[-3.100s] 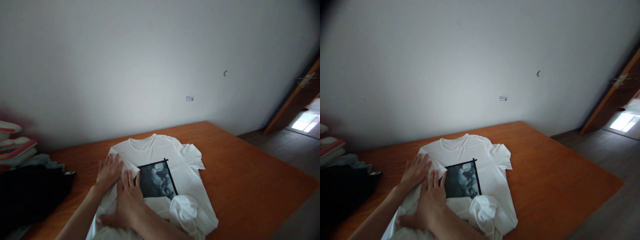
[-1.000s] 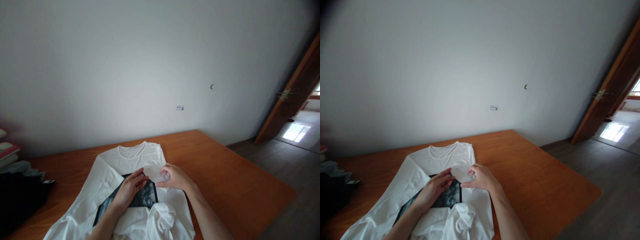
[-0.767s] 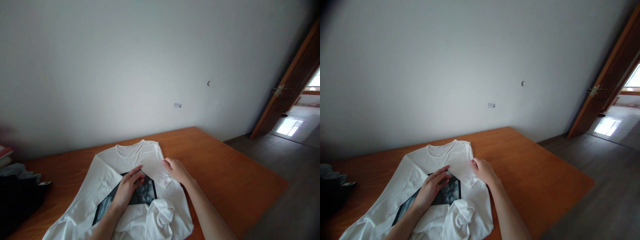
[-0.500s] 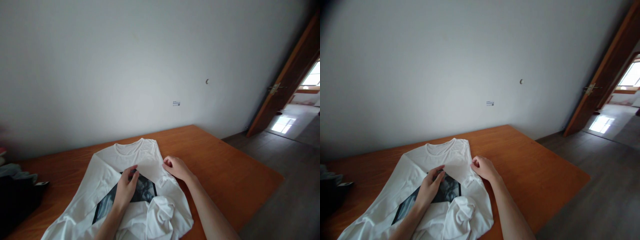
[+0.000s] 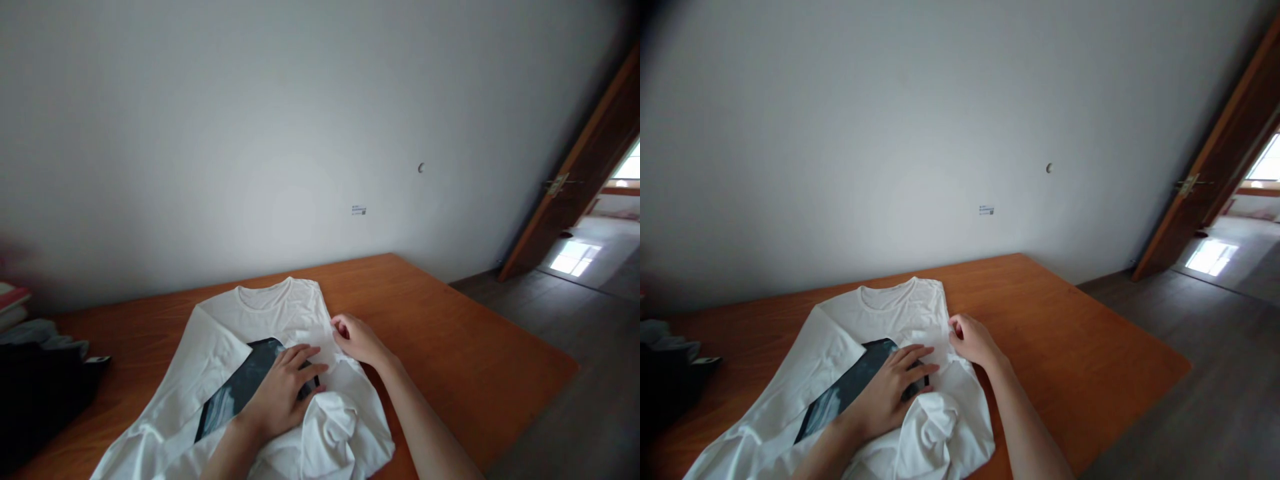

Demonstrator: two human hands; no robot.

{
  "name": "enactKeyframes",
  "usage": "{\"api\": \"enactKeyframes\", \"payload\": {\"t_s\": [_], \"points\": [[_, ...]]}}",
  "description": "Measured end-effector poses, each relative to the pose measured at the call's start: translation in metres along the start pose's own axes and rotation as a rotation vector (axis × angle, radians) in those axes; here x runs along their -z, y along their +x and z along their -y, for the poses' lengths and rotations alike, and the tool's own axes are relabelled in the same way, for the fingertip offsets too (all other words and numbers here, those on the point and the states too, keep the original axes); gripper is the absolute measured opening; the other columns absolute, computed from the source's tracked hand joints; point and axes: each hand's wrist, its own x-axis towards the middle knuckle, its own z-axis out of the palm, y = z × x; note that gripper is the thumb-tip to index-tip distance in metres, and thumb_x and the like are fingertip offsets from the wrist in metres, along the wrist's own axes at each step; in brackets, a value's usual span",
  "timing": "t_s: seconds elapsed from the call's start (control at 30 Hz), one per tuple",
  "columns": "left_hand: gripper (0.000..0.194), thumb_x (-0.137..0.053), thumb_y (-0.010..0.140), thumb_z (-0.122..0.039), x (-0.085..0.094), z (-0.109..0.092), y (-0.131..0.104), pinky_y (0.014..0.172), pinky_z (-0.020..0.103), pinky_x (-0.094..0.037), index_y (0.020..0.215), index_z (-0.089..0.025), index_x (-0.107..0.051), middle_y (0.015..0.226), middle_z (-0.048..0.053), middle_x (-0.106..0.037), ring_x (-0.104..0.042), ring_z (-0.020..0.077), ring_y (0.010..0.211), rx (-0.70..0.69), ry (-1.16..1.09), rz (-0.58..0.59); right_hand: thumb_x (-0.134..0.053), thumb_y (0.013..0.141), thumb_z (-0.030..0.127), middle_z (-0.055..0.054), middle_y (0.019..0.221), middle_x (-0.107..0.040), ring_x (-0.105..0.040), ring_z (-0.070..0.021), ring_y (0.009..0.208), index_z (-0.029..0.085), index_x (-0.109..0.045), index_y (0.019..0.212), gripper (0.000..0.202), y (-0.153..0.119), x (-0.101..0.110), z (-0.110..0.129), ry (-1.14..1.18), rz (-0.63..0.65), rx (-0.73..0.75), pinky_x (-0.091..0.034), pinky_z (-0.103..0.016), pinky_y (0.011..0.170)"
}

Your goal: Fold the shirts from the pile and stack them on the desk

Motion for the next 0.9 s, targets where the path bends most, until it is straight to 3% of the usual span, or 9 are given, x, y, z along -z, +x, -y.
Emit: {"api": "enactKeyframes", "payload": {"t_s": [0.13, 0.3, 0.43, 0.53, 0.63, 0.77, 0.9], "points": [[0.051, -0.063, 0.088, -0.029, 0.004, -0.006, 0.001, 0.111, 0.054, -0.042, 0.139, -0.035, -0.059, 0.141, 0.006, -0.064, -0.055, 0.032, 0.132, -0.066, -0.061, 0.072, -0.063, 0.088, 0.027, 0.001, 0.08, -0.066, -0.06, -0.0149, 0.072, 0.02, -0.066, 0.105, 0.018, 0.0, 0.002, -0.001, 0.037, 0.017, -0.013, -0.047, -0.027, 0.071], [0.052, -0.053, 0.094, -0.025, 0.001, -0.006, 0.0, 0.11, 0.049, -0.045, 0.146, -0.029, -0.051, 0.132, 0.01, -0.069, -0.06, 0.0274, 0.126, -0.036, -0.063, 0.014, -0.077, 0.077, 0.031, 0.003, 0.082, -0.064, -0.058, -0.0132, 0.068, 0.023, -0.07, 0.103, 0.028, 0.0, 0.008, -0.007, 0.093, 0.094, 0.008, -0.046, -0.024, 0.064], [0.046, -0.051, 0.096, -0.028, -0.007, 0.0, -0.002, 0.116, 0.054, -0.039, 0.141, -0.027, -0.056, 0.147, 0.01, -0.058, -0.048, 0.0304, 0.139, 0.038, 0.002, -0.044, -0.064, 0.09, 0.03, -0.002, 0.087, -0.068, -0.063, -0.0173, 0.081, 0.021, -0.071, 0.096, 0.013, 0.002, 0.004, 0.001, -0.028, 0.019, -0.015, -0.05, -0.029, 0.077], [0.042, -0.058, 0.093, -0.034, -0.011, 0.003, -0.003, 0.117, 0.061, -0.035, 0.134, -0.028, -0.062, 0.149, 0.011, -0.055, -0.045, 0.0346, 0.141, 0.084, 0.035, -0.036, -0.053, 0.095, 0.024, -0.007, 0.095, -0.07, -0.064, -0.0207, 0.094, 0.02, -0.069, 0.093, 0.017, 0.005, -0.007, 0.019, -0.166, -0.102, -0.028, -0.048, -0.033, 0.088], [0.041, -0.059, 0.092, -0.033, -0.011, 0.003, -0.001, 0.117, 0.059, -0.036, 0.132, -0.027, -0.063, 0.144, 0.01, -0.06, -0.048, 0.0333, 0.138, 0.081, 0.008, -0.044, -0.045, 0.098, 0.02, -0.008, 0.103, -0.07, -0.064, -0.0213, 0.102, 0.021, -0.067, 0.1, 0.022, 0.006, -0.021, 0.038, -0.127, -0.141, 0.069, -0.048, -0.034, 0.095], [0.03, -0.052, 0.092, -0.022, -0.01, 0.008, 0.001, 0.107, 0.048, -0.048, 0.117, -0.023, -0.068, 0.128, 0.01, -0.068, -0.061, 0.0267, 0.121, 0.165, 0.006, -0.206, -0.039, 0.101, 0.021, -0.016, 0.139, -0.059, -0.052, -0.0243, 0.133, 0.017, -0.059, 0.13, 0.036, 0.0, -0.041, 0.045, -0.1, -0.029, 0.142, -0.041, -0.04, 0.111], [0.031, -0.053, 0.089, -0.022, -0.014, 0.019, -0.001, 0.105, 0.054, -0.046, 0.119, -0.02, -0.063, 0.132, 0.014, -0.063, -0.057, 0.0326, 0.125, 0.373, 0.194, -0.486, -0.045, 0.101, 0.041, -0.02, 0.156, -0.044, -0.034, -0.0325, 0.148, 0.015, -0.048, 0.146, 0.052, -0.005, -0.052, 0.038, -0.251, 0.106, 0.033, -0.025, -0.055, 0.12]]}}
